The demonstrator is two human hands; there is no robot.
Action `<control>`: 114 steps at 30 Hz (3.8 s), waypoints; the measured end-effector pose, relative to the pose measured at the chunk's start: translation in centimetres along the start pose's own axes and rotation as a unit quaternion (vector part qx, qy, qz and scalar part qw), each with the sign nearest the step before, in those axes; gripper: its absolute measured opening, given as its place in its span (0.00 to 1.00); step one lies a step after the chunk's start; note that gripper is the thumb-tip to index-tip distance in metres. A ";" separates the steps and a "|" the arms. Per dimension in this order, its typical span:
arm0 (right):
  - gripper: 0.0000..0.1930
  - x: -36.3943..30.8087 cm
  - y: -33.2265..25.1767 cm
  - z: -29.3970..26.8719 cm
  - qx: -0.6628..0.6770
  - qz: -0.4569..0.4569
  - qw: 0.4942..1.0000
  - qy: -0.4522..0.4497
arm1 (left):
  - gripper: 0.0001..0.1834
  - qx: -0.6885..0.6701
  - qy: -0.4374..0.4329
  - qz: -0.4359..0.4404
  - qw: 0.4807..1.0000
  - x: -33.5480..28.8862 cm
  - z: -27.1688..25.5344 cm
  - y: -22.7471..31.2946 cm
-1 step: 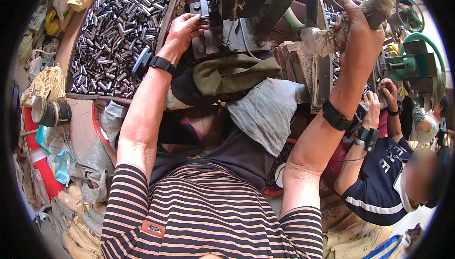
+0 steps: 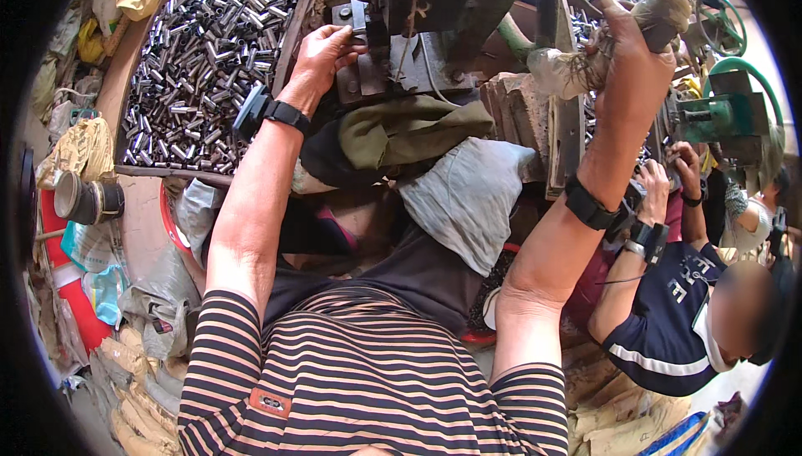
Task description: The worker inspects, fits, and processes small metal pipe connectors or couplings using a mechanical press and manual manipulation.
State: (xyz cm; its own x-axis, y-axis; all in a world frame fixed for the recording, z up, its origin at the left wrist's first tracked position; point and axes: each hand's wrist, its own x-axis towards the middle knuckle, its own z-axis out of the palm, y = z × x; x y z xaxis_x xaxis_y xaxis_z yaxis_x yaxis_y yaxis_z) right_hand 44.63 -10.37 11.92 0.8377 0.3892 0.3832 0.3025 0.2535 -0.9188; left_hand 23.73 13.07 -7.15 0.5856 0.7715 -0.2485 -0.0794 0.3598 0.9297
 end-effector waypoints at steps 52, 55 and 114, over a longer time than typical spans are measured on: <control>0.05 -13.3 2.8 7.5 -0.141 -0.098 0.982 -0.074 | 0.12 0.709 0.142 0.162 0.672 -13.9 -18.4 4.6; 0.05 -15.2 3.5 12.1 -0.182 -0.069 0.961 -0.199 | 0.11 0.701 0.146 0.181 0.675 -13.9 -19.1 4.4; 0.07 -22.0 8.1 20.3 0.172 0.224 0.856 -0.433 | 0.07 0.003 0.027 0.127 0.992 -18.5 -13.4 4.7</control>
State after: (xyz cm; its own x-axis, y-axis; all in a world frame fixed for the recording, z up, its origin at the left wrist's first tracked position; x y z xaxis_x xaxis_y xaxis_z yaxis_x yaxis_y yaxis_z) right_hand 19.38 1.08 -2.06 0.1394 0.9882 0.0627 -0.2374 0.0949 -0.9668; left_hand 1.78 7.50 -1.87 0.5037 0.8637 -0.0199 -0.2141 0.1471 0.9657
